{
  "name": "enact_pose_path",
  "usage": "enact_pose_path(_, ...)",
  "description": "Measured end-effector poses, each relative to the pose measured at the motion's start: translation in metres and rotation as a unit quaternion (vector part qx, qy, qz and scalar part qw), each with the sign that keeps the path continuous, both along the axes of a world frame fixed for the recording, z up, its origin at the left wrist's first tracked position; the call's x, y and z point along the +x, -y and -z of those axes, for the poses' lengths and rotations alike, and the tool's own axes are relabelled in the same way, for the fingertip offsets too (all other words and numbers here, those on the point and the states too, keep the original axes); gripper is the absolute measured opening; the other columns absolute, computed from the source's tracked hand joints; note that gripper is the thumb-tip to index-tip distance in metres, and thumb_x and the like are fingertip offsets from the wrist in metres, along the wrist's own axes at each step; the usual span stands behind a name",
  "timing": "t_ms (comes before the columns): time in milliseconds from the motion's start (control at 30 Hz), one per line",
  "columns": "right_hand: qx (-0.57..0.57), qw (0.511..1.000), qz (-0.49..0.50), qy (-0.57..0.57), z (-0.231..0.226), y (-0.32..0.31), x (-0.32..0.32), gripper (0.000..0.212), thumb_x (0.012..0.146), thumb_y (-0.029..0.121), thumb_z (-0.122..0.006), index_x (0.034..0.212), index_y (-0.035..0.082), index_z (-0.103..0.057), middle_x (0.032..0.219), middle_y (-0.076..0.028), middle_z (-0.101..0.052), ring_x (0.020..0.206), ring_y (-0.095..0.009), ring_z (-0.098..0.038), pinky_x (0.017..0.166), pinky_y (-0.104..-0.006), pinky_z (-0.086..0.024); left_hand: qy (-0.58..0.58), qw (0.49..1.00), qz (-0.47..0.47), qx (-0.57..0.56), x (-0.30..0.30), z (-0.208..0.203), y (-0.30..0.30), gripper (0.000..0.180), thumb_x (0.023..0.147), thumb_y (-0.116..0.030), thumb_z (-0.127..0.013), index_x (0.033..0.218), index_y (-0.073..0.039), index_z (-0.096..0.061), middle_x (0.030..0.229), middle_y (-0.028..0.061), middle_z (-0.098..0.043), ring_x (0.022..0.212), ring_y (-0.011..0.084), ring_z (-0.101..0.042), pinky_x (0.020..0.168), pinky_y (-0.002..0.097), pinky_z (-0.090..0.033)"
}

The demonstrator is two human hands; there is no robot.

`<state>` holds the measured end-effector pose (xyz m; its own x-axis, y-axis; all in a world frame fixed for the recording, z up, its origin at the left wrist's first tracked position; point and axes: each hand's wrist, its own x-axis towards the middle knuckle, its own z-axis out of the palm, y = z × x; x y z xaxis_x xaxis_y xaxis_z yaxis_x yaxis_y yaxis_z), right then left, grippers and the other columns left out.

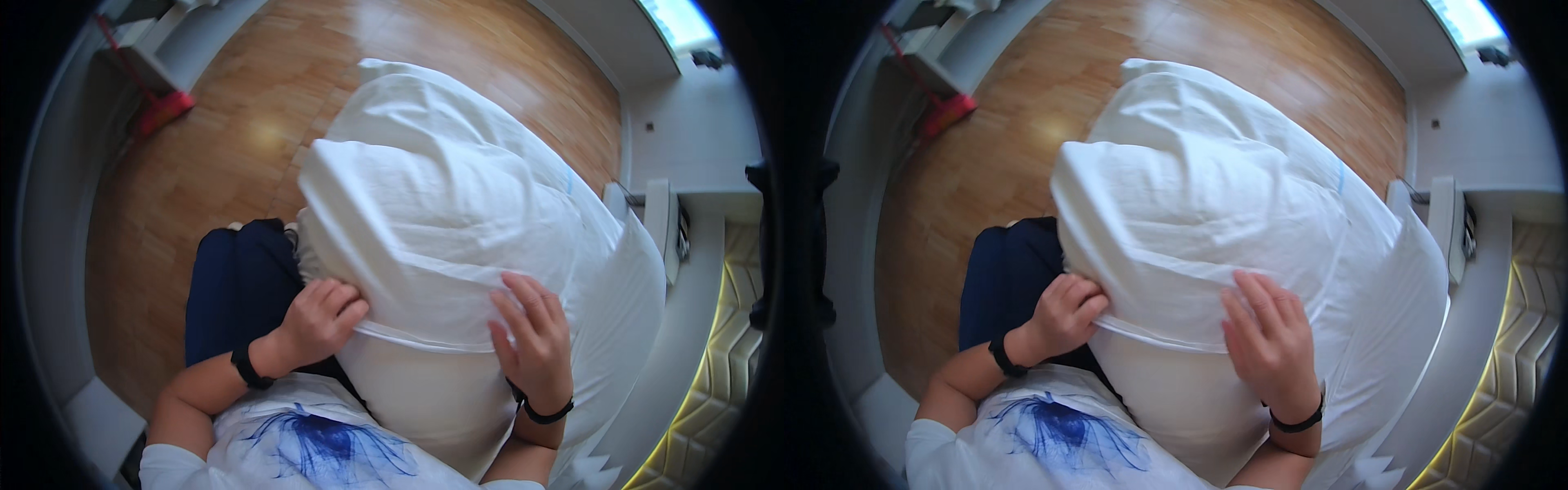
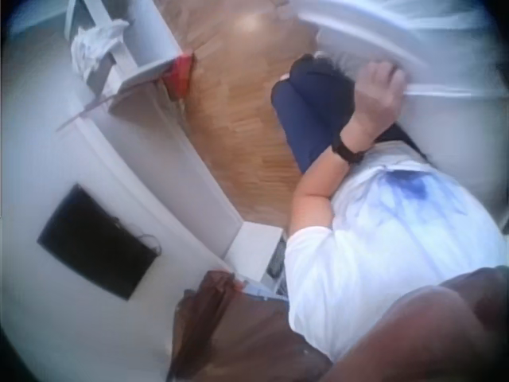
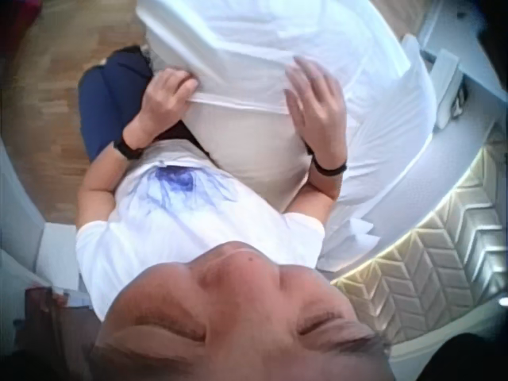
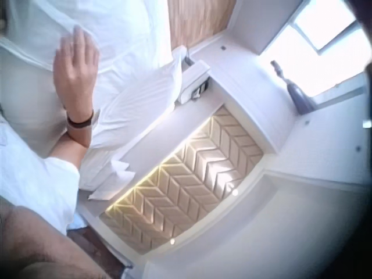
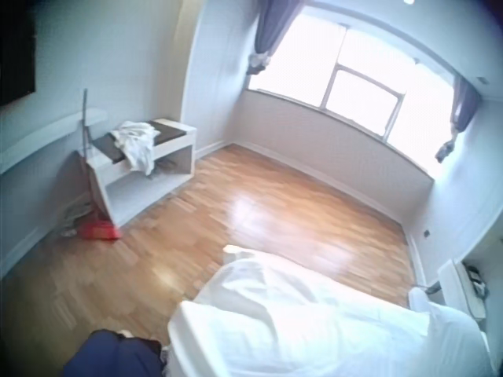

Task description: The person inserts a pillow into a white pillowcase on a bed. They align the corners, push the pillow inside, and smooth the case to fit snugly. The pillow is then placed on the bed.

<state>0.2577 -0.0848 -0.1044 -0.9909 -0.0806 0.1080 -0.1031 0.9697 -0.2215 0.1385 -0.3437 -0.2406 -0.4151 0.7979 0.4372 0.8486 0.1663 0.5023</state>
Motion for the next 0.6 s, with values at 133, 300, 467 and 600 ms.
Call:
enact_pose_path(133,-0.007,0.992,-0.07,0.102,0.001,0.031,-0.042,0.053,0.071,0.003,-0.077,0.121,-0.003,-0.061,0.131,-0.018,-0.058,0.105,-0.035,-0.06,0.089,-0.0419,-0.051,0.1,0.995,-0.008,-0.008,-0.005,0.011,0.014,0.027,0.06,-0.001,-0.068,0.086,-0.004,-0.06,0.085,0.0106,-0.057,0.075,0.0296,-0.058,0.067,0.0382,-0.051)
enact_pose_path(300,0.065,0.987,-0.108,0.102,0.018,0.041,-0.073,0.044,0.072,0.007,-0.074,0.114,-0.002,-0.063,0.12,-0.014,-0.059,0.089,-0.025,-0.058,0.076,-0.0347,-0.05,0.181,0.978,0.1,0.012,0.011,0.01,0.026,0.023,0.067,-0.003,-0.072,0.088,-0.002,-0.062,0.086,0.0105,-0.058,0.077,0.03,-0.06,0.066,0.0349,-0.053)
enact_pose_path(467,0.061,0.984,-0.132,0.099,0.034,0.031,-0.079,0.025,0.072,0.002,-0.072,0.095,0.0,-0.064,0.096,-0.009,-0.061,0.083,-0.026,-0.059,0.07,-0.0361,-0.049,0.302,0.948,0.033,0.093,-0.019,0.021,0.033,0.023,0.078,-0.009,-0.077,0.097,-0.002,-0.064,0.094,0.0113,-0.06,0.086,0.0338,-0.061,0.077,0.0371,-0.054)
enact_pose_path(600,0.024,0.992,-0.088,0.09,0.023,0.039,-0.076,0.022,0.069,-0.003,-0.072,0.089,0.003,-0.063,0.086,-0.008,-0.062,0.078,-0.028,-0.061,0.066,-0.039,-0.049,0.221,0.953,-0.175,0.11,-0.038,0.033,0.026,0.027,0.077,-0.006,-0.079,0.1,-0.003,-0.065,0.106,0.0123,-0.059,0.095,0.0343,-0.06,0.085,0.0391,-0.053)
